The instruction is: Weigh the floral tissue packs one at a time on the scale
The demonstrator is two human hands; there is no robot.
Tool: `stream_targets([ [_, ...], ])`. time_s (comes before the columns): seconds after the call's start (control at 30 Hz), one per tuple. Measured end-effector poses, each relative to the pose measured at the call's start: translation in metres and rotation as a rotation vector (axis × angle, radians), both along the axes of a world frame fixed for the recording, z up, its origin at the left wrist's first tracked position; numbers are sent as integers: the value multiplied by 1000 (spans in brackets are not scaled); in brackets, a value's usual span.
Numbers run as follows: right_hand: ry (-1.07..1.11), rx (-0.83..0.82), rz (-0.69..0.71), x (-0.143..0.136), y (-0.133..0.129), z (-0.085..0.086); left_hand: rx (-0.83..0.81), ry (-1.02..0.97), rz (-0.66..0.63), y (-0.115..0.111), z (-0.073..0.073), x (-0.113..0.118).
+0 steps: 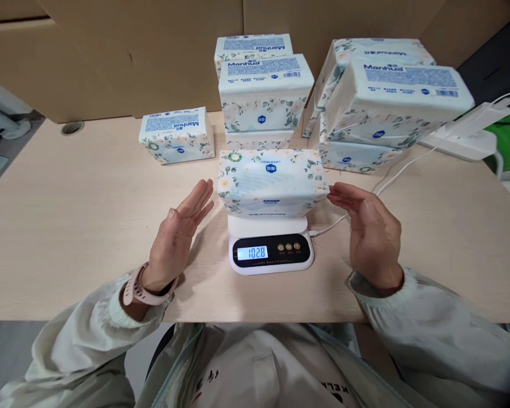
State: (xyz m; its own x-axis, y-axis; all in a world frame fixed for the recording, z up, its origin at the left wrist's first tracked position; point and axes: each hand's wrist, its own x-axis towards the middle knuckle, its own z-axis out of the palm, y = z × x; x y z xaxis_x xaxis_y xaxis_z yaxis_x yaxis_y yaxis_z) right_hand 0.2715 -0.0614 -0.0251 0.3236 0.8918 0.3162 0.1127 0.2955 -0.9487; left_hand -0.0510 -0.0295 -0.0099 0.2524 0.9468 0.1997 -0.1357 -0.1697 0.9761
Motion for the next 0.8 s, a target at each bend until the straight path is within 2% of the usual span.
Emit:
stream_targets([
  [0.8, -15, 7, 5, -3, -2, 6, -7, 8, 5, 1, 4, 1],
])
